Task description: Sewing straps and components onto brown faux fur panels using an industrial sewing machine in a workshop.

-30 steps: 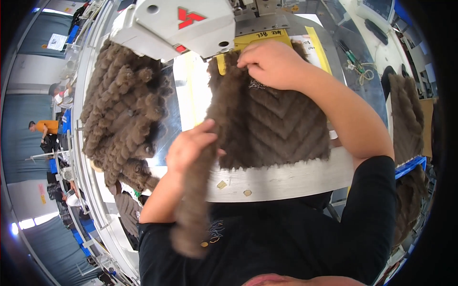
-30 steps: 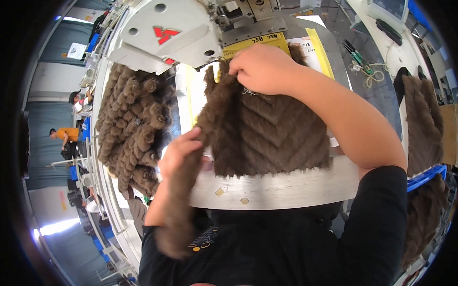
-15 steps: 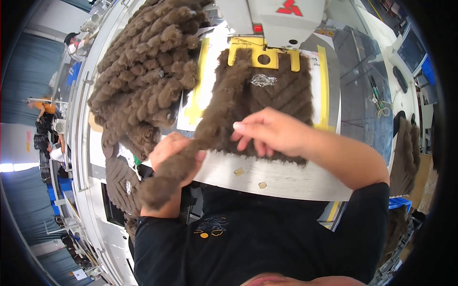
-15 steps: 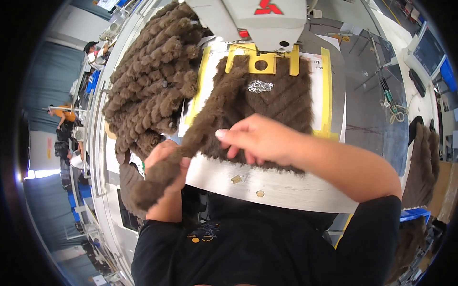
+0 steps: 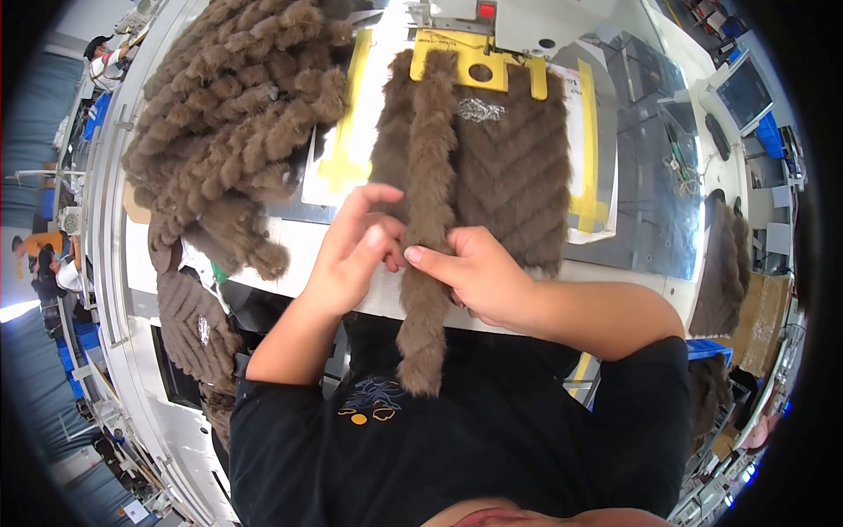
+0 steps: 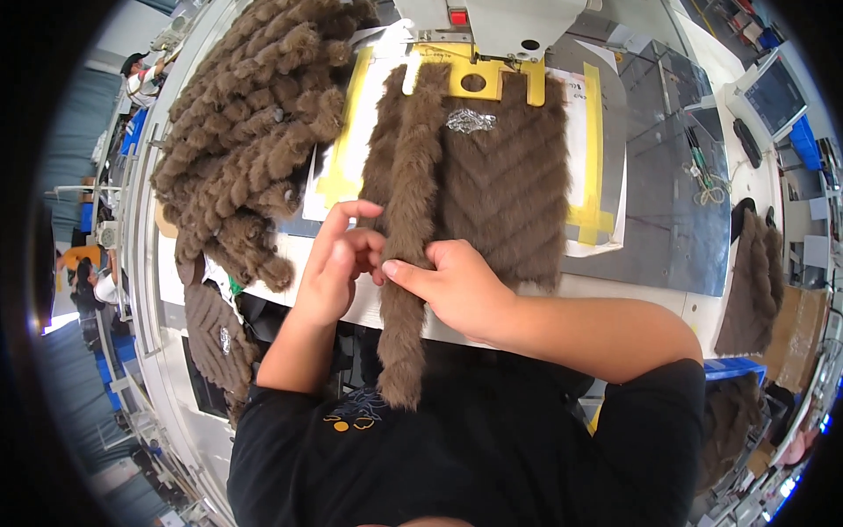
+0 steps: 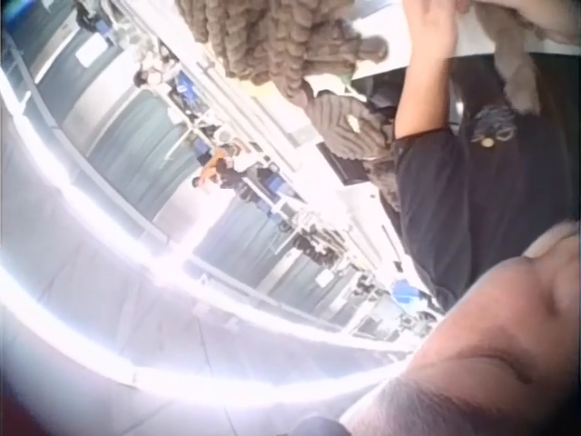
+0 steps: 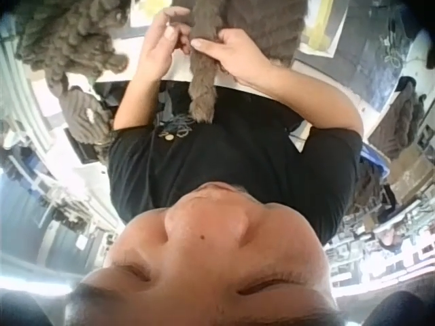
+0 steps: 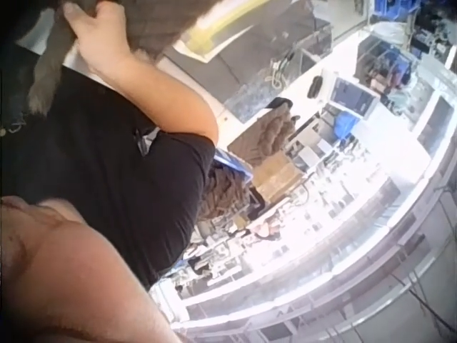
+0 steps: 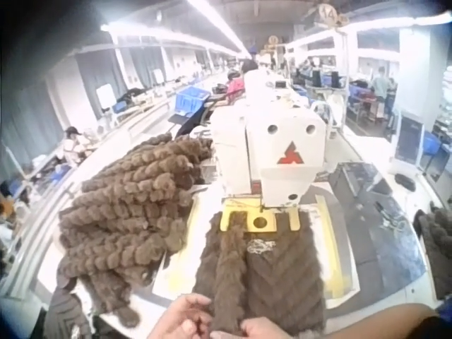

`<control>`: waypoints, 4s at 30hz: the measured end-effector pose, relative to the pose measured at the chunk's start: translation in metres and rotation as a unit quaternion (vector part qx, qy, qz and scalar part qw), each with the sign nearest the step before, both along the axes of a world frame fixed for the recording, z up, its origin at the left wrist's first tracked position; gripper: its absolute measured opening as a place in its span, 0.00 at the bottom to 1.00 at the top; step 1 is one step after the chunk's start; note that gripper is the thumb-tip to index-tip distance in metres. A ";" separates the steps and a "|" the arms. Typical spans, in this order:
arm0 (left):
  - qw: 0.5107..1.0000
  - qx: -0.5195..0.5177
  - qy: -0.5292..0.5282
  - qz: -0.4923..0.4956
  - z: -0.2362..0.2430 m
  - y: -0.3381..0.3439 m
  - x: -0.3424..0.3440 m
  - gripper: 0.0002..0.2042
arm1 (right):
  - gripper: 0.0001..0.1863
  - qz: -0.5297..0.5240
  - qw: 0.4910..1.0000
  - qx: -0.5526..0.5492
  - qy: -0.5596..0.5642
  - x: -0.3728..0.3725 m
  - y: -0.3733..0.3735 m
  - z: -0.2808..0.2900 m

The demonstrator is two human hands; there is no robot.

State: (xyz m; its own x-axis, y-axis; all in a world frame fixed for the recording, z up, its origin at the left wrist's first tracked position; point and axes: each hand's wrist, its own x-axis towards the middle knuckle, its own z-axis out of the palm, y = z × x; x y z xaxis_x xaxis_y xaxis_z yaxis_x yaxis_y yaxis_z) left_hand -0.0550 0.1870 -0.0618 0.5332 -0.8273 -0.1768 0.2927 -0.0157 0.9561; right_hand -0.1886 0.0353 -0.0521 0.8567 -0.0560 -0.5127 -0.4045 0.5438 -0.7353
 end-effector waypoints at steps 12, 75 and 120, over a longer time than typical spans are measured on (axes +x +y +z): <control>0.980 -0.090 0.171 -0.040 -0.008 -0.028 -0.010 0.16 | 0.23 0.142 0.987 -0.067 0.022 -0.045 0.008 0.015; 0.864 -0.149 -0.346 -0.333 0.036 -0.097 0.009 0.13 | 0.27 -0.190 0.775 -0.510 -0.321 -0.085 -0.048 0.028; 0.589 -0.022 -0.788 -0.177 0.001 -0.200 0.062 0.19 | 0.24 -0.036 0.742 -0.669 -0.027 0.076 -0.234 -0.010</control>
State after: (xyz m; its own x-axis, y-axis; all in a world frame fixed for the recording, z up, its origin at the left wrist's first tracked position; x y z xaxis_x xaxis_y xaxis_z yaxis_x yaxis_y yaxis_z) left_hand 0.0066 -0.0132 -0.0609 -0.2009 -0.9212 0.3331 -0.9735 0.2256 0.0368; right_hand -0.1128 -0.1984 -0.0625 0.8442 -0.5302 0.0792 -0.3594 -0.6694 -0.6501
